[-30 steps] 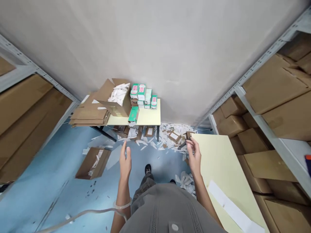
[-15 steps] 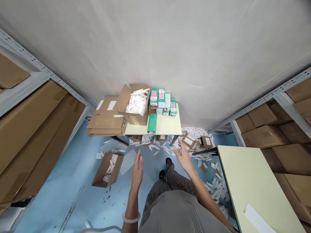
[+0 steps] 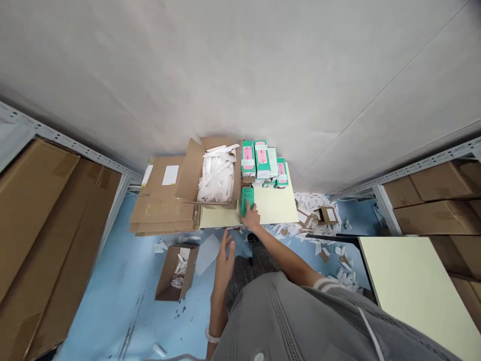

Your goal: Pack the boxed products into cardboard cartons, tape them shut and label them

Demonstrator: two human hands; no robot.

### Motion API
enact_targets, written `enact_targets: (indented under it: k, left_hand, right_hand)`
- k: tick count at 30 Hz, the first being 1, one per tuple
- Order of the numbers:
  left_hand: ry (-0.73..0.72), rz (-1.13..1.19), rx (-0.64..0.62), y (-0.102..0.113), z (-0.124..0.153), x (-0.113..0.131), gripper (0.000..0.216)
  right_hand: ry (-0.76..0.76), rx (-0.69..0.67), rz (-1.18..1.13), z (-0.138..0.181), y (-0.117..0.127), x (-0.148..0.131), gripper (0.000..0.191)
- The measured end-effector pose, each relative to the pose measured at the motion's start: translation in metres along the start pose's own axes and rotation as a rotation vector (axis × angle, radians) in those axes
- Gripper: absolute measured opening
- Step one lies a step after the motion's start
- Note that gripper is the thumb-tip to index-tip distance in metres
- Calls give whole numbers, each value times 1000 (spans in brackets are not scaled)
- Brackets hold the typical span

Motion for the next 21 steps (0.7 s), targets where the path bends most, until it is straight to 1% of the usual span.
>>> enact_targets:
  k: [2,5,7,10,13,15,17,19,21]
  left_hand:
    - [9,6,6,11,-10,-9,71]
    - [27,1,-56,26,-27,-19,67]
    - [17,-14,-147,32,-41,-20,63]
    - [-39,-35,-324,38,-62,-20,61]
    - [-93,-37,-520,37,-77,-25,65]
    - [-113,-46,-624,31,-86,-32,69]
    - [-134,-84,-706,19,-92,-37,72]
    - [-171,-134,-802,-3,-91,-35,73]
    - [-228,-169,-933,-37,-79,-26,71]
  right_hand:
    - [-88,29,19,-13,-8,-13,84]
    - [-196,61,12,-24,-17,-16,89]
    - [-231,108,-1,-28,-17,-12,89]
    - [-258,167,-68,-26,-12,2,91]
    - [-325,196,-212,-5,-9,26,96]
    - [-369,242,-344,22,-10,45,97]
    - [-390,299,-497,54,-16,63,97]
    - [-412,354,-637,90,-23,82,98]
    - [-439,411,-748,126,-27,103,98]
Point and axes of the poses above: each hand's wrist, its own z-axis away from the middle knuckle, its own y-axis out of the back of the hand, x = y × z, the point moved 8 cm from there along -z, towards the middle knuckle, and after that the axes turned 8 degrees about -y, right-handed, at the moved point
